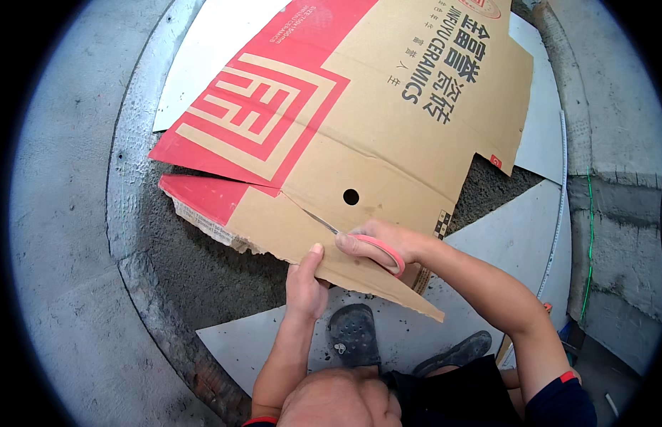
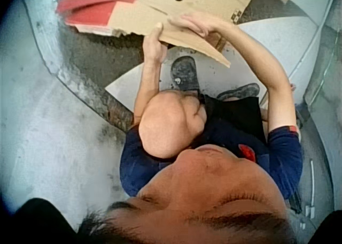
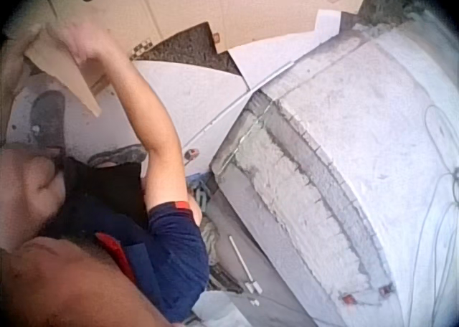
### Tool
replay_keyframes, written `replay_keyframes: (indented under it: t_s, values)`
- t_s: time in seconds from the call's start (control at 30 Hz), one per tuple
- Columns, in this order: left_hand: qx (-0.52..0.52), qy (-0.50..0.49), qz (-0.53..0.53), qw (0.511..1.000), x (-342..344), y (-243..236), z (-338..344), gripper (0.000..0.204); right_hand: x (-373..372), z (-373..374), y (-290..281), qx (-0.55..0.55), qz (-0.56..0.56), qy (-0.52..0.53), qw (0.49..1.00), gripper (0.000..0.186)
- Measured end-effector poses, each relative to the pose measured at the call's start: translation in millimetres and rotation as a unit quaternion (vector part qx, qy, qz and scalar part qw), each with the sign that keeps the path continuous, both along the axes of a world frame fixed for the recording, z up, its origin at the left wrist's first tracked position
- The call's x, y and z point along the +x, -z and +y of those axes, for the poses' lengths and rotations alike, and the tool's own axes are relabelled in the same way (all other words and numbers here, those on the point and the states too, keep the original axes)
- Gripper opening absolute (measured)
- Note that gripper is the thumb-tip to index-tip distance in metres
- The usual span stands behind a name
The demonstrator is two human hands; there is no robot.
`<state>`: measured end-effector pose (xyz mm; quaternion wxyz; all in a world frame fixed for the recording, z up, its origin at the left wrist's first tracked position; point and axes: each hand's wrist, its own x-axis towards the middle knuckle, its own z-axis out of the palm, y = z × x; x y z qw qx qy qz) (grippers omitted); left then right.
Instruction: The person measures and marks cardboard and a white pipe using a pen and tape measure, then cuts the cardboard using scissors.
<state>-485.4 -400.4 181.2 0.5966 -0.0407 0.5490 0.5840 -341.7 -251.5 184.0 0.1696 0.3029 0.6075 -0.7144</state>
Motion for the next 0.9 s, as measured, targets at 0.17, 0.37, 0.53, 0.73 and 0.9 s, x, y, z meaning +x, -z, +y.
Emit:
replay_keyframes:
  t_s: [0.17, 0.37, 0.53, 0.73, 0.9]
  values:
    - [0.008, 0.007, -0.007, 1.0, -1.9, -4.3, 2.3, 0.046, -0.4, -3.5, 1.3, 0.056, 0.037, 0.006, 0.998, 0.074]
    - [0.007, 0.011, -0.032, 0.999, -2.4, -8.2, 3.2, 0.045, 1.2, 1.8, 2.3, 0.028, 0.036, 0.008, 0.999, 0.077]
    - [0.017, -0.001, -0.047, 0.999, -2.9, -9.1, 2.6, 0.045, -12.2, 10.5, -9.7, 0.043, 0.023, -0.005, 0.999, 0.074]
    - [-0.012, 0.027, -0.039, 0.999, -6.9, -1.5, -0.8, 0.049, -6.1, 5.9, 0.6, 0.085, 0.05, -0.003, 0.995, 0.066]
    - [0.013, -0.034, -0.021, 0.999, -18.1, 0.9, 12.7, 0.049, -7.1, 4.5, -1.0, 0.044, 0.025, 0.013, 0.999, 0.067]
